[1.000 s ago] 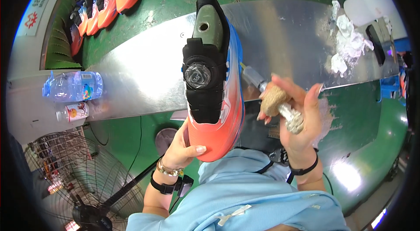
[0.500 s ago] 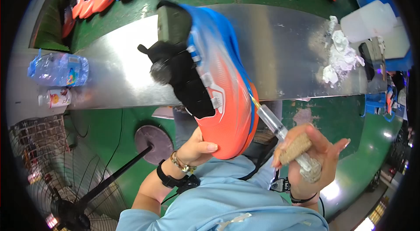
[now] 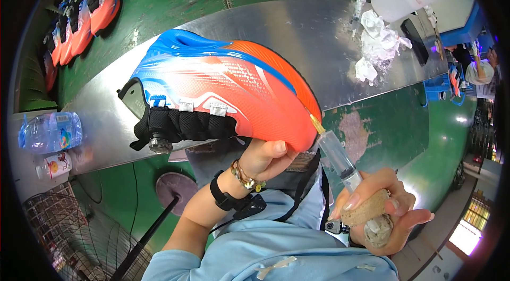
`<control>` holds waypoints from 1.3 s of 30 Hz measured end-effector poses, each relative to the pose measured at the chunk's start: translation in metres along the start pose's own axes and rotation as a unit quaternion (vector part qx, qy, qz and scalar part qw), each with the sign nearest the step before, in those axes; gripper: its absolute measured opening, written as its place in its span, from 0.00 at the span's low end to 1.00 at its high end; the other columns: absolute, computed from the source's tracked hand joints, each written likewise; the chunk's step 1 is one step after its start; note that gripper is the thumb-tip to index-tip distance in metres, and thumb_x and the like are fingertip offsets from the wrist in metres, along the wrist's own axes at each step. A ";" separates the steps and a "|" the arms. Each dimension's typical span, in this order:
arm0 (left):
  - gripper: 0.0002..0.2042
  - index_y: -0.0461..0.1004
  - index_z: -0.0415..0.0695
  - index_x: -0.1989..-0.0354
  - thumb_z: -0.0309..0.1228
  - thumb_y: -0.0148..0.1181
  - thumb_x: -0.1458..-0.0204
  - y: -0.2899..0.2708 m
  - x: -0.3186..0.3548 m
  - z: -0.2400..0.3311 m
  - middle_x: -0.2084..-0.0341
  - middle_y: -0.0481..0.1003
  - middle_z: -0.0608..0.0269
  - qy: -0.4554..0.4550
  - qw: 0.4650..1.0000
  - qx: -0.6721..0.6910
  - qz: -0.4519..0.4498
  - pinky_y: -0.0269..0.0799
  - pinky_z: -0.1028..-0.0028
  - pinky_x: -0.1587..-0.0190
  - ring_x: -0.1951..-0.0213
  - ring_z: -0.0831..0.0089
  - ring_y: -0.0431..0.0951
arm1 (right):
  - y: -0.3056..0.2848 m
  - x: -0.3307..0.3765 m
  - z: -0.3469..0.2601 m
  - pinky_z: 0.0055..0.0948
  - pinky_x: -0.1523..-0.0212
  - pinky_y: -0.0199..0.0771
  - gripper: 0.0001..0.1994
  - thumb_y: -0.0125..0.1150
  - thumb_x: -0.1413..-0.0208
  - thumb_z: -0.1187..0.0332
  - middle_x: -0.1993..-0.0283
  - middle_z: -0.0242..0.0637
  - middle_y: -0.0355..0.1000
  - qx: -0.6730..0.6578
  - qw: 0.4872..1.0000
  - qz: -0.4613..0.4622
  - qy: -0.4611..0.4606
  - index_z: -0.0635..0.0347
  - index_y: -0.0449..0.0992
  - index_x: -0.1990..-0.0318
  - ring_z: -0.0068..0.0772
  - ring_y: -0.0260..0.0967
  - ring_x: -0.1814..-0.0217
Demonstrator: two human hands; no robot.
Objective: Applying adhesive to shoe components using a syringe and finishing the bond with a sponge.
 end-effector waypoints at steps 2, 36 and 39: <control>0.38 0.60 0.50 0.41 0.38 0.72 0.63 0.002 -0.010 -0.002 0.40 0.59 0.69 0.003 1.000 -0.007 -0.004 0.52 0.58 0.35 0.36 0.68 0.54 | -0.002 -0.001 0.000 0.35 0.81 0.74 0.33 0.18 0.40 0.40 0.69 0.51 0.61 0.024 1.000 0.016 -0.010 0.41 0.74 0.51 0.39 0.61 0.84; 0.17 0.69 0.42 0.55 0.33 0.64 0.51 0.101 -0.045 0.032 0.60 0.74 0.64 0.072 0.968 0.055 0.233 0.74 0.73 0.48 0.57 0.74 0.76 | -0.006 -0.015 0.047 0.34 0.78 0.73 0.31 0.21 0.38 0.43 0.66 0.52 0.67 0.061 0.974 -0.009 -0.220 0.51 0.73 0.55 0.39 0.66 0.82; 0.16 0.70 0.42 0.57 0.35 0.64 0.51 0.104 -0.045 0.034 0.61 0.75 0.64 0.067 0.965 0.043 0.248 0.75 0.77 0.51 0.58 0.73 0.76 | -0.004 -0.015 0.052 0.30 0.79 0.71 0.31 0.23 0.37 0.46 0.64 0.49 0.69 0.059 0.969 -0.001 -0.239 0.54 0.76 0.59 0.37 0.68 0.80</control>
Point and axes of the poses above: each hand's wrist, its own x-axis away from the middle knuckle, its own y-axis out of the palm, z = x × y, the point moved 2 cm from there along -x, towards the middle knuckle
